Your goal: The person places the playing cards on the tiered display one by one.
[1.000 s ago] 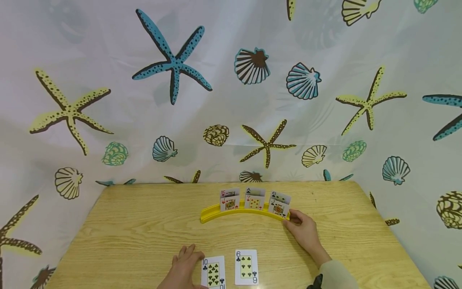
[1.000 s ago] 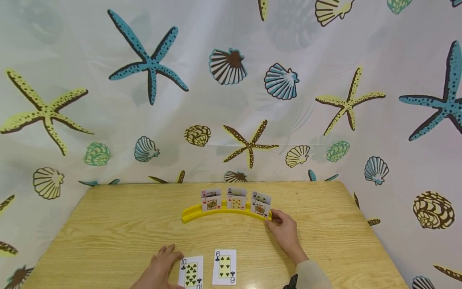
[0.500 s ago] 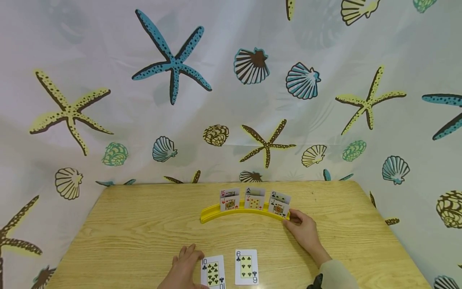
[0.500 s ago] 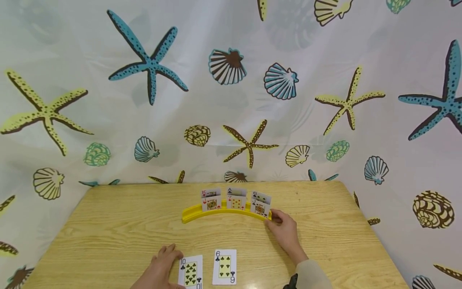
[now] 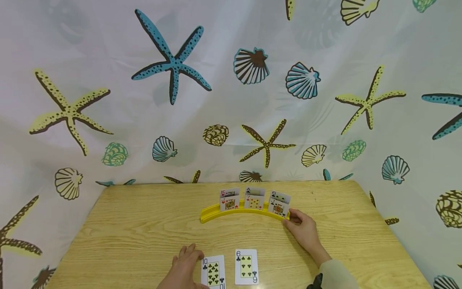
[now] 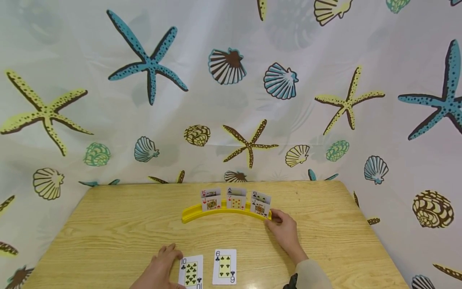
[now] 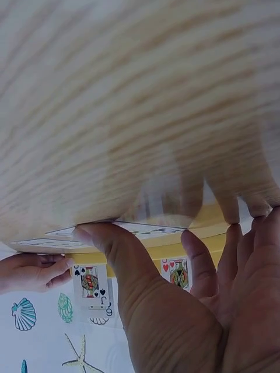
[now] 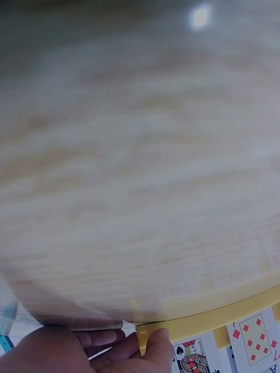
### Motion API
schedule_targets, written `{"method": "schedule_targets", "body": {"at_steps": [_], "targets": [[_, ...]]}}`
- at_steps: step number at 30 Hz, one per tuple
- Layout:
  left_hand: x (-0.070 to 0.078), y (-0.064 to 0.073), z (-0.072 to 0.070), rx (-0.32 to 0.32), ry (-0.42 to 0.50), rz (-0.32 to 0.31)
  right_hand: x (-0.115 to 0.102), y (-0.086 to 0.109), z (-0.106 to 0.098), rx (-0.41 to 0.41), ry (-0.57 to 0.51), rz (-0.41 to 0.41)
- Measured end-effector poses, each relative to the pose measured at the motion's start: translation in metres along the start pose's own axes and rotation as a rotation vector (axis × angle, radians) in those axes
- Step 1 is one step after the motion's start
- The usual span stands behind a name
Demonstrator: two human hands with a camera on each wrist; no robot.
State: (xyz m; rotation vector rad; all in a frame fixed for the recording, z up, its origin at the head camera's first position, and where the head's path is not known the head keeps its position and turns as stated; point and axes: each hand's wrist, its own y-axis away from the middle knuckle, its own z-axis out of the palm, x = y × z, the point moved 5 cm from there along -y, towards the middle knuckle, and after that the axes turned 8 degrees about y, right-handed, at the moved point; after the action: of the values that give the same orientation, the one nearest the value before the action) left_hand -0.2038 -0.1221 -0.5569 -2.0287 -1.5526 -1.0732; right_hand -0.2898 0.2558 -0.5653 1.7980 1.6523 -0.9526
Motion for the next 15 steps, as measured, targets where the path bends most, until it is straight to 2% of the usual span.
{"method": "schedule_targets", "body": {"at_steps": [4, 8, 10, 13, 15], "targets": [[0.008, 0.004, -0.002, 0.013, 0.015, -0.026, 0.001, 0.001, 0.001, 0.0, 0.007, -0.001], [0.01, 0.009, -0.002, 0.037, 0.089, -0.027, 0.001, 0.001, 0.001, -0.001, 0.009, -0.002], [0.009, 0.01, -0.001, 0.054, 0.126, -0.055, 0.001, 0.001, 0.001, 0.0, 0.008, -0.003], [0.009, 0.011, -0.001, 0.096, 0.148, -0.081, 0.001, 0.0, 0.0, 0.003, 0.019, -0.01], [0.009, 0.012, -0.002, 0.149, 0.159, -0.066, 0.001, -0.001, 0.0, 0.004, 0.022, -0.014]]}}
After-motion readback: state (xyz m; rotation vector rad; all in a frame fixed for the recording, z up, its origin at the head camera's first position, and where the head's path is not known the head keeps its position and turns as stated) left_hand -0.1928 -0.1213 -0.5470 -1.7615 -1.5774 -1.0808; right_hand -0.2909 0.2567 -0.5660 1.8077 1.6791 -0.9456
